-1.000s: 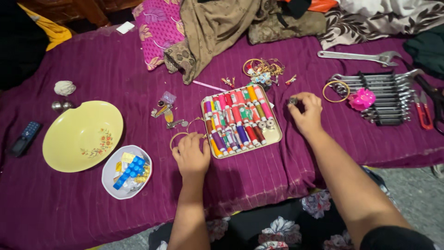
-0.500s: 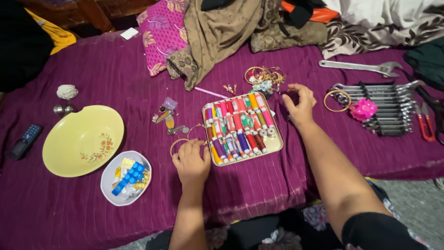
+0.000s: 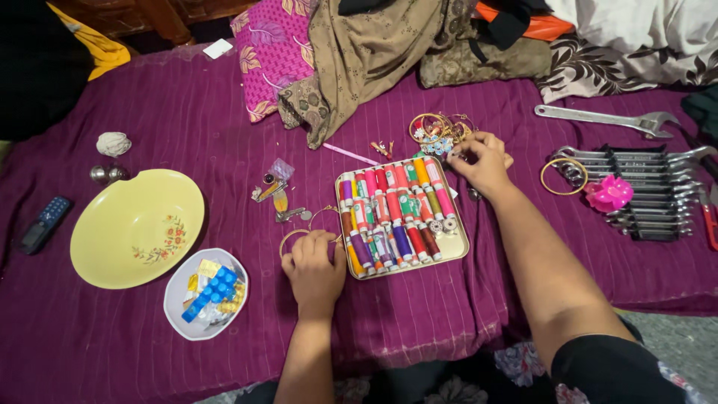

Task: The person organizes colorful thread spools by picking them up from the bed and placing them into a rectangular metal tin. The person repeatedly picks up spools and arranges them in rows inside the tin.

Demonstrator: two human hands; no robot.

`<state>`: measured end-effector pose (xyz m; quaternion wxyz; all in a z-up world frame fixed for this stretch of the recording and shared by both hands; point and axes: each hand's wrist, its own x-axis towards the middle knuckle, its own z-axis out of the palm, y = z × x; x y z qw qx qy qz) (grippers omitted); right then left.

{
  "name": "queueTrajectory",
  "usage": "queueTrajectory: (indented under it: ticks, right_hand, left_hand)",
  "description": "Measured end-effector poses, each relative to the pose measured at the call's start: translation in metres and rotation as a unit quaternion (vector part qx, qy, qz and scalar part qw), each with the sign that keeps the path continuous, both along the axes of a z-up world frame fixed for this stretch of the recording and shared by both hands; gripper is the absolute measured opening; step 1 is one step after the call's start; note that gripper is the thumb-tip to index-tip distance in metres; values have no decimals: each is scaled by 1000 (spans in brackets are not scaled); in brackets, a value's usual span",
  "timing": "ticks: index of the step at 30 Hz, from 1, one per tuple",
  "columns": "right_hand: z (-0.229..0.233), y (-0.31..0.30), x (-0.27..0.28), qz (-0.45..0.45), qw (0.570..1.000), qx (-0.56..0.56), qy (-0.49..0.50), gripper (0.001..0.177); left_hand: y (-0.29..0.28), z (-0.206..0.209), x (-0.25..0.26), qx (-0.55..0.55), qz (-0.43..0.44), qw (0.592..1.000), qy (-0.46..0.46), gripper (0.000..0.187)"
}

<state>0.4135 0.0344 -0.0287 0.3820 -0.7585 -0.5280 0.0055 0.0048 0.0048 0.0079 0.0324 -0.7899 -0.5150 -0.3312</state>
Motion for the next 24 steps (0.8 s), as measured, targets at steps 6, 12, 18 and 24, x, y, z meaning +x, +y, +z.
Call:
queueTrajectory:
  ticks: [6,12,18,24]
  right_hand:
    - [-29,-29,17,126,879,269,372,16]
    - [-28,-91,-12,66,898,197,387,15]
    - [-18,-93,-31,157,941,171,244,19]
    - [-36,-116,-26,76,933,220,273,19]
  left_hand:
    - [0,-9,0,20,8,1000,-10,22]
    - [3,-17,-4,-52,9,999,4,30]
    - [2,-21,-7,-81,-6,997,-1,32]
    - [-1,-18,-7,-82,-13,997,-1,32]
